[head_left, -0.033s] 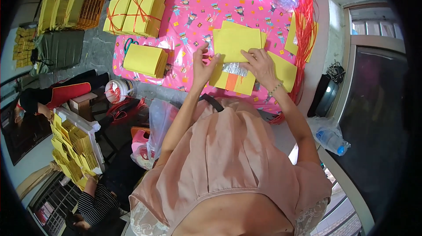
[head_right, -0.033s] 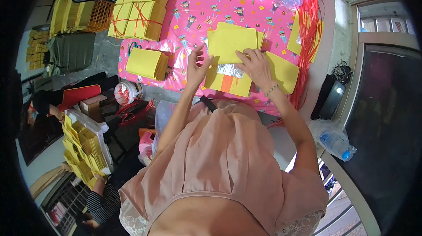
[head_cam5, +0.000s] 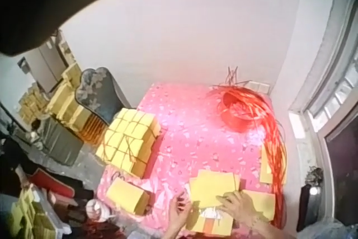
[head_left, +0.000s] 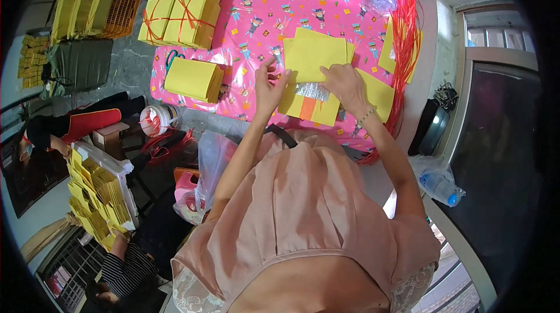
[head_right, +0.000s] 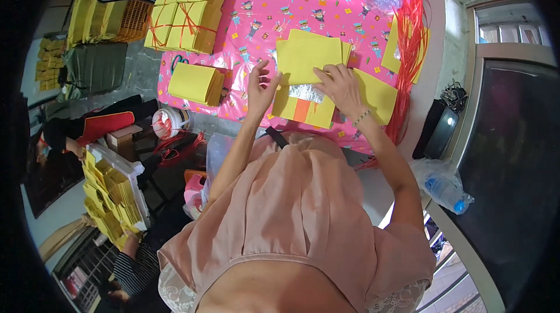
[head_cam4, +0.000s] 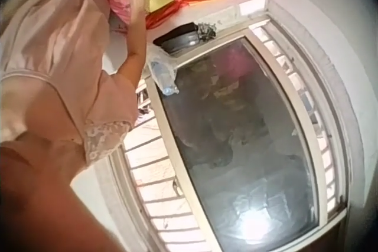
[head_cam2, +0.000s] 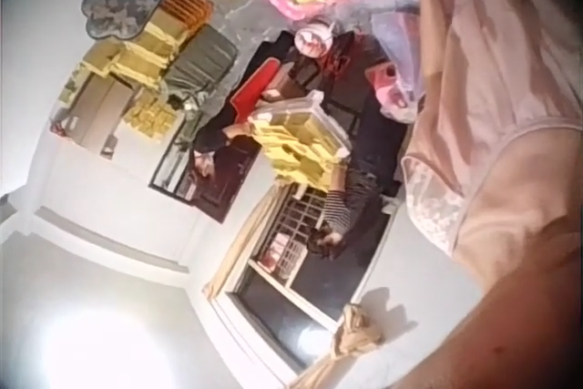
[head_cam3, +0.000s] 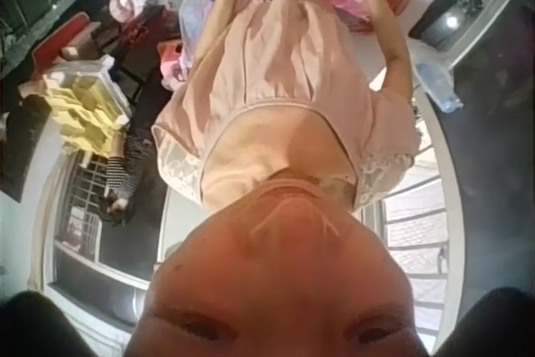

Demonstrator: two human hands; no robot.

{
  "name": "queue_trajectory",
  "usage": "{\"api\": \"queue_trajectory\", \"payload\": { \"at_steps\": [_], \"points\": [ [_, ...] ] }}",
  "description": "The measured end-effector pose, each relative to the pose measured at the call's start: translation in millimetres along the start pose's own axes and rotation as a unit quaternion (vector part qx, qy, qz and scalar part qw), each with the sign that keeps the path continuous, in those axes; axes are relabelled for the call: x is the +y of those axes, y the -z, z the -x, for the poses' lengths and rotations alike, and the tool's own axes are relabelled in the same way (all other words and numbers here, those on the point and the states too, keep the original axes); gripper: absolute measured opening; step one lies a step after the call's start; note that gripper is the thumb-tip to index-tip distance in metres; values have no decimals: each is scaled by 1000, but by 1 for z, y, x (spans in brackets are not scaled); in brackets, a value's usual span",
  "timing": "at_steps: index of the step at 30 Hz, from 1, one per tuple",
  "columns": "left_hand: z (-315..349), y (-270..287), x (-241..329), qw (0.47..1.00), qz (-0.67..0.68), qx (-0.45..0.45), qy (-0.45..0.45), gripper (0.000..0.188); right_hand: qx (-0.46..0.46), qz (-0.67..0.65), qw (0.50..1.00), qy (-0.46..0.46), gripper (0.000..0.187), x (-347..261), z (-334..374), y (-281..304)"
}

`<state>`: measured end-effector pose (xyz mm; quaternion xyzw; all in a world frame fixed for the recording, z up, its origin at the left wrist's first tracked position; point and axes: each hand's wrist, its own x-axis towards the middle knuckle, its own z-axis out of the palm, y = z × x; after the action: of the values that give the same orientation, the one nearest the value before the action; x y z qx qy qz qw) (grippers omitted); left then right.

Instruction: Folding and wrapping yellow paper packets on a table.

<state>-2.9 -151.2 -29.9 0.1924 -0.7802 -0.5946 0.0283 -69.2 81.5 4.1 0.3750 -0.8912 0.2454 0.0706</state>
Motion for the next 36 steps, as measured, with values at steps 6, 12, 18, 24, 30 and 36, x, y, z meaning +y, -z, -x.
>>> {"api": "queue_trajectory", "payload": {
  "at_steps": [6, 12, 18, 24, 30, 36],
  "points": [
    [4, 10, 27, 993, -99, 20, 60, 70, 38, 25, 994, 95, 37, 7, -4, -1],
    [0, -31, 33, 988, 129, -5, 82, 70, 82, 61, 982, 160, 30, 11, -7, 2],
    [4, -28, 29, 983, 179, 20, 39, 62, 81, 25, 993, 77, 31, -5, -14, 18],
    [33, 33, 50, 983, 174, -42, -47, 55, 140, -63, 988, -13, 37, -19, -49, 34],
    [59, 80, 29, 968, 242, -30, -50, 52, -122, -317, 938, -75, 35, -56, -77, 30],
    [61, 140, -7, 961, 255, 108, -10, 49, -163, -354, 919, -64, 32, -89, -114, -49]
  ]
}}
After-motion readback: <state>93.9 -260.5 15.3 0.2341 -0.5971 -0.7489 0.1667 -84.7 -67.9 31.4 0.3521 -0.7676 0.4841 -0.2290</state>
